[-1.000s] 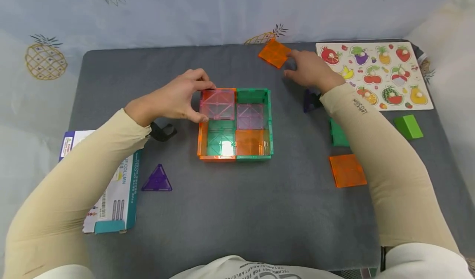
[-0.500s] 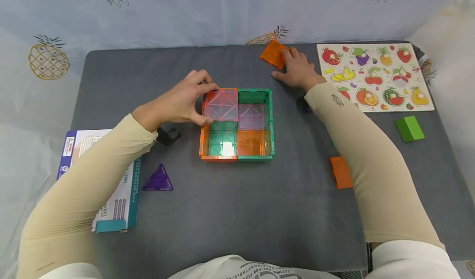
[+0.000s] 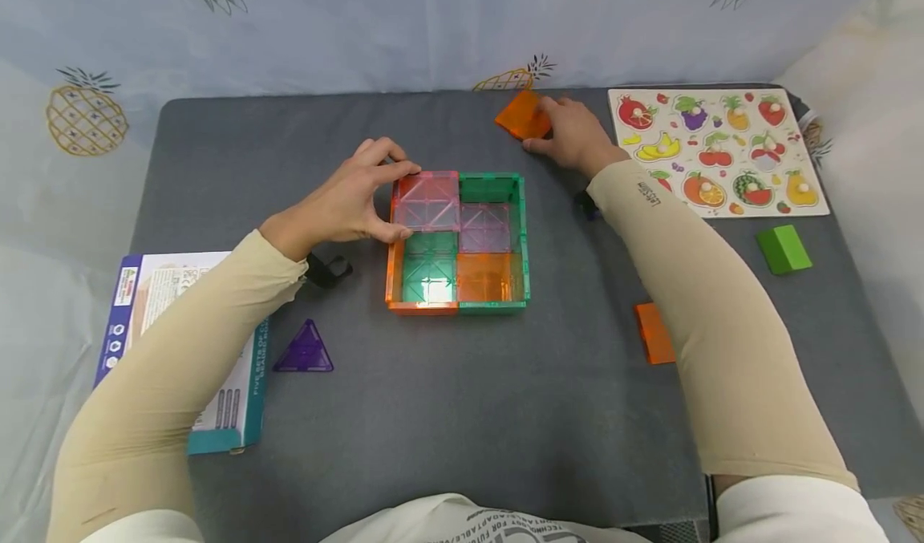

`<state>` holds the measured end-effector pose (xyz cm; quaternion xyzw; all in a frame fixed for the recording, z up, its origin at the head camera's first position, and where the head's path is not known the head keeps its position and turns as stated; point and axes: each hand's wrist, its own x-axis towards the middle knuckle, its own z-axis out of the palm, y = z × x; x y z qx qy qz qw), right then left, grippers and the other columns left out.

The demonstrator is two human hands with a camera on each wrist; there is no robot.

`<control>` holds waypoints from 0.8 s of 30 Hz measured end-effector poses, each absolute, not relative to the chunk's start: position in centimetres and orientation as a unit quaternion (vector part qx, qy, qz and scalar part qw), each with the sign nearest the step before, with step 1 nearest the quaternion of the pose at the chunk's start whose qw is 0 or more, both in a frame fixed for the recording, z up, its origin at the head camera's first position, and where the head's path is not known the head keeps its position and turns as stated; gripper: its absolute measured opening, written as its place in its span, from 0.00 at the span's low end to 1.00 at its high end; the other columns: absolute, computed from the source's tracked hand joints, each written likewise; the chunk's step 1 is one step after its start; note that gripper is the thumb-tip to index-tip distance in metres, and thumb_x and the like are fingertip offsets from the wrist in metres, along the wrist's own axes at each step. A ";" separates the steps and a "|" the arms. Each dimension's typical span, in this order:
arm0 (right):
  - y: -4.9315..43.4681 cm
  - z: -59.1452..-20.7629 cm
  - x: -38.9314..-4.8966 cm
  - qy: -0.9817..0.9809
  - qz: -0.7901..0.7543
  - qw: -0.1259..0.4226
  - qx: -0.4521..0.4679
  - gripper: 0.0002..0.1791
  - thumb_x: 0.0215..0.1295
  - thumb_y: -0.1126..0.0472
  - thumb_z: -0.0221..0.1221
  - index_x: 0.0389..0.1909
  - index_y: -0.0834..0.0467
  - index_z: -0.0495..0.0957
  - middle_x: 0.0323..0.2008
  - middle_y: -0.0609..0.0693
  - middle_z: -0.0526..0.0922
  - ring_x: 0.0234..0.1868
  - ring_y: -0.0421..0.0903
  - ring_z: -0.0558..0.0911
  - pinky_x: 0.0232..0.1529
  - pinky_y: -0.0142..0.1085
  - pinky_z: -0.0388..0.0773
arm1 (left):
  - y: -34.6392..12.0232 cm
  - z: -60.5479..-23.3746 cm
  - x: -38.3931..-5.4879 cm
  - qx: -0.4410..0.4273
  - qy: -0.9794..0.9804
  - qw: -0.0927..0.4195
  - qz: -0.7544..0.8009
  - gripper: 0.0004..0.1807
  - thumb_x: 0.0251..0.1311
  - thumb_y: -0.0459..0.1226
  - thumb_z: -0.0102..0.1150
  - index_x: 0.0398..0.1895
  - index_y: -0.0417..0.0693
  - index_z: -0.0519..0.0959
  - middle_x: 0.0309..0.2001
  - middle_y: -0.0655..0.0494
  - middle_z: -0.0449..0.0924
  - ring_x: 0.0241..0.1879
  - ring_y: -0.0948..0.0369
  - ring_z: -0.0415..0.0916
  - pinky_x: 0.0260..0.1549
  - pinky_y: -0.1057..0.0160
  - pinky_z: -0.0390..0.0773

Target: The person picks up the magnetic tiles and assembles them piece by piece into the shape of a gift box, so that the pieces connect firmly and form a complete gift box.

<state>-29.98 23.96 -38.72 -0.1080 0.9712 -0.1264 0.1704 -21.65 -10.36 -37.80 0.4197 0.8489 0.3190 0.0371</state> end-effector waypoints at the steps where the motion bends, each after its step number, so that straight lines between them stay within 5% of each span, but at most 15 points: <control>1: 23.8 -38.3 -29.5 0.970 -0.134 0.163 -0.117 0.40 0.68 0.42 0.52 0.74 0.57 0.52 0.69 0.63 0.62 0.65 0.63 0.64 0.67 0.55 0.61 | -10.4 -37.9 -21.7 0.420 0.848 0.036 0.322 0.41 0.47 0.55 0.68 0.58 0.35 0.75 0.48 0.46 0.67 0.47 0.51 0.59 0.43 0.53 0.62; 7: 23.6 -34.1 -25.5 0.940 -0.224 0.100 -0.238 0.37 0.63 0.46 0.61 0.71 0.51 0.62 0.65 0.57 0.71 0.61 0.58 0.71 0.63 0.54 0.66 | -10.5 -38.5 -21.6 0.418 0.841 0.019 0.343 0.49 0.48 0.69 0.56 0.58 0.36 0.76 0.48 0.45 0.68 0.46 0.50 0.59 0.42 0.53 0.61; 11: 23.6 -33.1 -22.7 0.901 -0.227 0.104 -0.354 0.37 0.58 0.51 0.67 0.68 0.51 0.66 0.65 0.54 0.71 0.63 0.55 0.71 0.63 0.55 0.66 | -10.4 -38.9 -21.6 0.415 0.838 0.016 0.353 0.51 0.48 0.71 0.53 0.59 0.36 0.75 0.51 0.44 0.68 0.48 0.49 0.59 0.45 0.52 0.62; 20: 22.6 -34.7 -20.1 0.886 -0.242 0.138 -0.371 0.39 0.57 0.48 0.67 0.68 0.51 0.65 0.68 0.51 0.66 0.66 0.50 0.68 0.65 0.52 0.64 | -10.8 -39.0 -20.7 0.376 0.851 0.069 0.361 0.41 0.49 0.44 0.69 0.67 0.42 0.67 0.64 0.45 0.68 0.58 0.50 0.69 0.59 0.45 0.68; 24: 22.7 -34.9 -19.6 0.883 -0.256 0.135 -0.371 0.37 0.57 0.47 0.67 0.67 0.53 0.67 0.67 0.50 0.65 0.62 0.48 0.70 0.63 0.50 0.67 | -10.8 -39.0 -20.6 0.371 0.853 0.074 0.360 0.42 0.51 0.48 0.68 0.69 0.42 0.65 0.66 0.44 0.66 0.60 0.49 0.68 0.60 0.44 0.67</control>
